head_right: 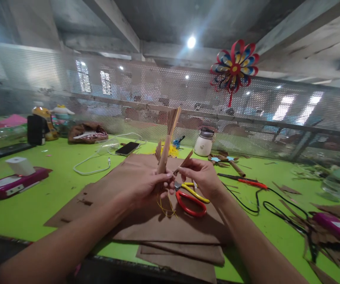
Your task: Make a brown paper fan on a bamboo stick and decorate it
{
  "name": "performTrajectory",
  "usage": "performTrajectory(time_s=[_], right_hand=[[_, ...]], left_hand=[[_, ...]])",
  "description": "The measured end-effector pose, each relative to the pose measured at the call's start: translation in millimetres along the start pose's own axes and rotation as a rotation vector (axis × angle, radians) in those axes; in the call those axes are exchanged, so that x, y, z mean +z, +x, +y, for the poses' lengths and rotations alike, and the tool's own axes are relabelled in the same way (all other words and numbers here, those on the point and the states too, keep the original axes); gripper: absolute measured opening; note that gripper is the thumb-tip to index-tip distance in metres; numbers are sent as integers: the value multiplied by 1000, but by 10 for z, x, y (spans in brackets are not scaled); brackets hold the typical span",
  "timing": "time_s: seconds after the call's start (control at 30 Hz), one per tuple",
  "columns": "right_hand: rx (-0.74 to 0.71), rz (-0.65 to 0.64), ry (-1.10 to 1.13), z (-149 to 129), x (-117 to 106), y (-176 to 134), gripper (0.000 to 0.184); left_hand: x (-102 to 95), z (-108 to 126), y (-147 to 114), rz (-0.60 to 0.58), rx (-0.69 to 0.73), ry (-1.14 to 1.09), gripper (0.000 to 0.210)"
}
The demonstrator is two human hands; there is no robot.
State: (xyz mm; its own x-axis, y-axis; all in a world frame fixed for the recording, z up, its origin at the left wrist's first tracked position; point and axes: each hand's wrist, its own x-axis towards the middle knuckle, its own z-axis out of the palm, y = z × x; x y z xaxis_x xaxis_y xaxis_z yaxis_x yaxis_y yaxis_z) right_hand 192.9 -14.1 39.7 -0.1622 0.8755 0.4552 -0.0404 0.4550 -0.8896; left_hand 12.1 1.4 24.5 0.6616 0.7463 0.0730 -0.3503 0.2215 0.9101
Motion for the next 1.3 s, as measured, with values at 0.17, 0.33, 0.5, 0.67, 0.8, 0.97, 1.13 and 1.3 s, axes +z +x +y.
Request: performTrajectory(time_s=[0.17,0.33,0.5,0.67,0.8,0.97,1.13,1.3], right_hand=[[21,13,17,-60,-9,8,11],[29,-23,46,-67,-9,19,11],[66,-5,75,-42,15,14,15],[72,10,34,-54,51,18,20],[70,19,-15,-53,45,19,22],[68,19,-59,-54,38,8,23],[48,36,-110,-49,49,3,23],[29,72,-145,-36,67,-1,24]], left_hand=[[25,-45,-3,-99,-48,90,10],[41,-81,8,-146,-60,85,8],[58,-81,3,-157,-82,78,8],[54,-78,6,-170,-72,77,12],[67,-66,-8,-151,-93,122,13],[83,-58,-24,-134,-93,128,14],[90,-42,-35,-135,-116,110,13],[92,-28,-41,-142,-149,96,12]])
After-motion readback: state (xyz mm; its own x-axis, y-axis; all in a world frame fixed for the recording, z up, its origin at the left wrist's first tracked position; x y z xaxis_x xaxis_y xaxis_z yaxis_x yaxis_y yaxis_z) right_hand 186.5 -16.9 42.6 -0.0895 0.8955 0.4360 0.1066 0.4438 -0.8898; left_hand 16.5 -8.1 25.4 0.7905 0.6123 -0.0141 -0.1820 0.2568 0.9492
